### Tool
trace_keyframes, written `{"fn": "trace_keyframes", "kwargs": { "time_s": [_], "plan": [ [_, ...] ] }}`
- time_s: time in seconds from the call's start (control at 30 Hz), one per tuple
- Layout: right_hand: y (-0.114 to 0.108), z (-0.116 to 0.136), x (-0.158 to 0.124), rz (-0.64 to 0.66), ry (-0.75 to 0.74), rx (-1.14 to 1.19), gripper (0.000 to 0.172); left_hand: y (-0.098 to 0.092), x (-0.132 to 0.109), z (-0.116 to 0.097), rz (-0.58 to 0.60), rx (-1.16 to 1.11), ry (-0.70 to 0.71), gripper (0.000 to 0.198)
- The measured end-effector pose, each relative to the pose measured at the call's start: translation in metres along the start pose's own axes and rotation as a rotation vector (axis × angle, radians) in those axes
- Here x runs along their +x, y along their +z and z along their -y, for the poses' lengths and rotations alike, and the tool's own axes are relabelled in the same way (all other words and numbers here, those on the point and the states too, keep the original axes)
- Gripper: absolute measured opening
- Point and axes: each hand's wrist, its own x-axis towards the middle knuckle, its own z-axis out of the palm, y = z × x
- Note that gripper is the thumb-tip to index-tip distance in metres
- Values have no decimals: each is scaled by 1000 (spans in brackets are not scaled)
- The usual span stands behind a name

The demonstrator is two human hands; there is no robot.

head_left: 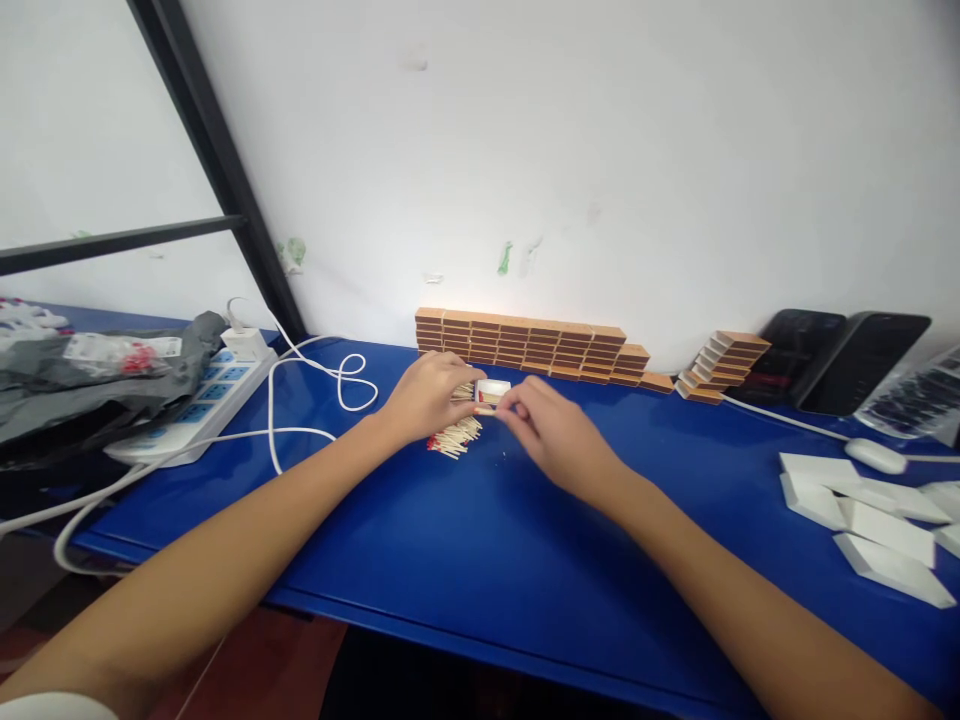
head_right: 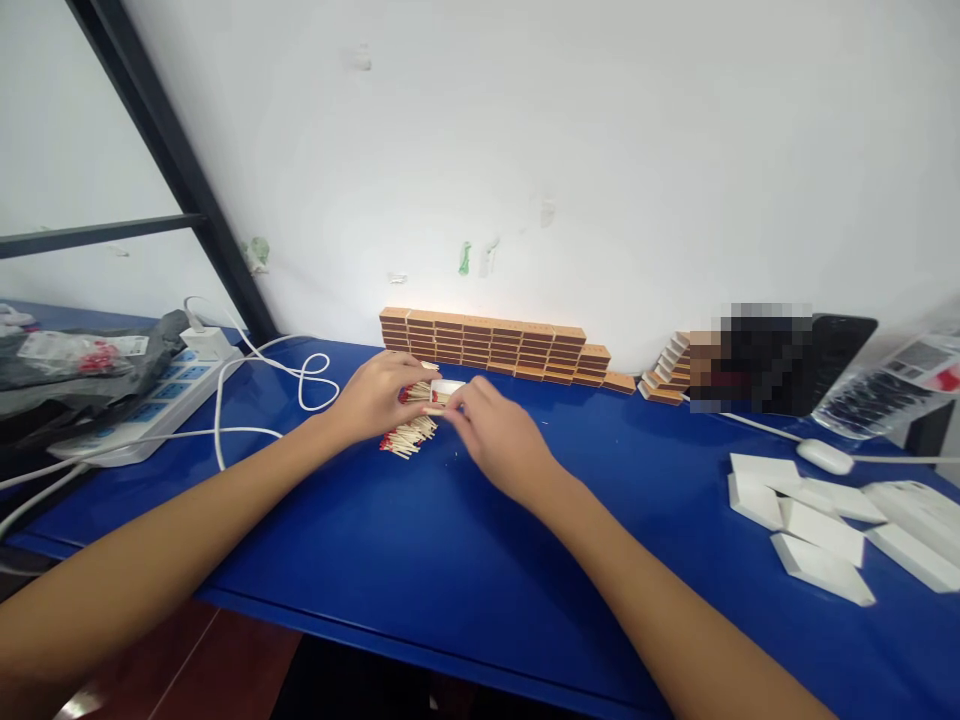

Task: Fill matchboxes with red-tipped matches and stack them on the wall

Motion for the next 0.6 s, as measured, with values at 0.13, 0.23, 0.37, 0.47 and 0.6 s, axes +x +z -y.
{"fn": "trace_keyframes", "kwargs": {
  "time_s": [0.13,0.23,0.37,0.47,0.6],
  "plan": [
    [-8,-18,4,-97,65,-127,10,2,0,-5,-28,-23,43,46],
    [-8,-20,5,-86,89,-158,11,1,1,-8,-33,-47,64,46],
    [-7,-16,4,-79,103,-182,12,0,2,-11,-39,-60,74,46],
    [-6,-15,3,-78,81,-204,14,0,1,-12,-25,-62,69,46],
    [-2,-17,2,-88,50,-228,14,-1,1,-16,-16,-62,68,48]
  ]
}}
